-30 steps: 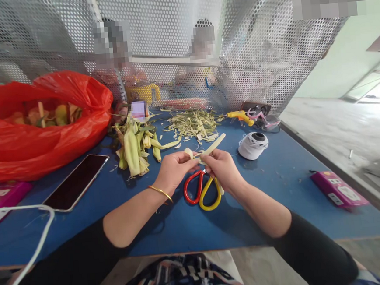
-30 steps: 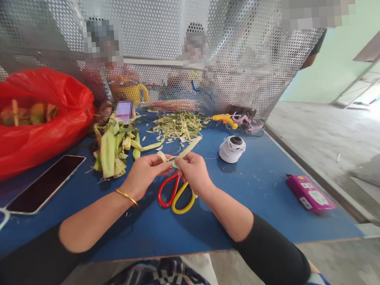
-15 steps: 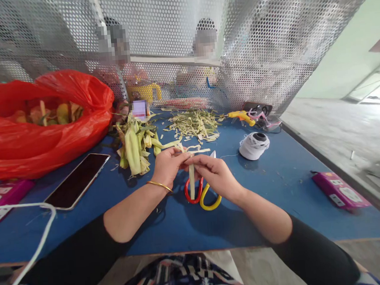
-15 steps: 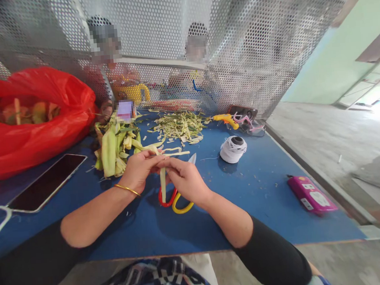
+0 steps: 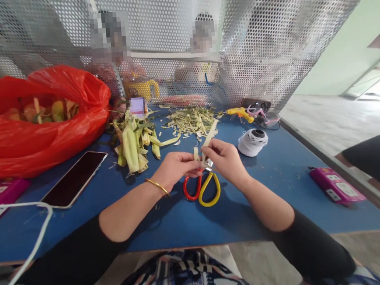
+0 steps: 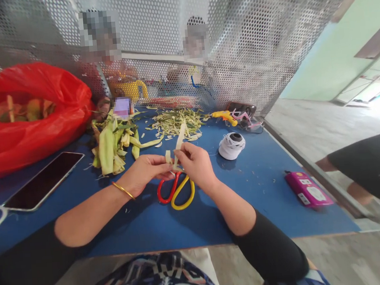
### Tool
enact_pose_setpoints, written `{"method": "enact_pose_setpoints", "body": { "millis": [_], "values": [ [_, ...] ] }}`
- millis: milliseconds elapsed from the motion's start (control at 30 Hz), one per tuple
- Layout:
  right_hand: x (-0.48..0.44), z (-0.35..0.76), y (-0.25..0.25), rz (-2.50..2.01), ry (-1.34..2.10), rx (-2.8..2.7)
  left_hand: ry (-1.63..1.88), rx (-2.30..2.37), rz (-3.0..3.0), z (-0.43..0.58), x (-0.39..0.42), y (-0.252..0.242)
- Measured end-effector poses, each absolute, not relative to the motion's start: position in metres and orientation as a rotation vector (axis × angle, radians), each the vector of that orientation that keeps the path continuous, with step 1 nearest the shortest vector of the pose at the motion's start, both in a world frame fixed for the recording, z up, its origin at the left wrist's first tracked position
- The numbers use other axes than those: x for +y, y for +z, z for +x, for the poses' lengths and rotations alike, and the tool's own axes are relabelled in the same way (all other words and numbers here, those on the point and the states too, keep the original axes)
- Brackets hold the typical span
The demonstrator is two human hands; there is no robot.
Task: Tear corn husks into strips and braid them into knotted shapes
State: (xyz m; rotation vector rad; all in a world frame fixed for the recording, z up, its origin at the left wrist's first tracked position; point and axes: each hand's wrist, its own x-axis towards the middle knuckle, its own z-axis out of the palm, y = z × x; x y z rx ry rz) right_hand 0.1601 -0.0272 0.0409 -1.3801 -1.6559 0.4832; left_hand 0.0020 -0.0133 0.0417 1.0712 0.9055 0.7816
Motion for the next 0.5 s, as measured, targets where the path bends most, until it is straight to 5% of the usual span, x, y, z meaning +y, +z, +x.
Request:
{"method": "enact_pose_setpoints", "body": {
  "millis": [333, 500],
  "values": [
    [-0.028, 0.154, 0.038, -1.568, 0.451, -1.725, 0.809, 0.959, 1.133, 0.005, -0.018, 0.041],
    [-0.025, 0.166, 0.052, -1.568, 0.835, -1.654, 0.867, 0.987, 1.085, 0.003, -0.012, 0.039]
  ]
}}
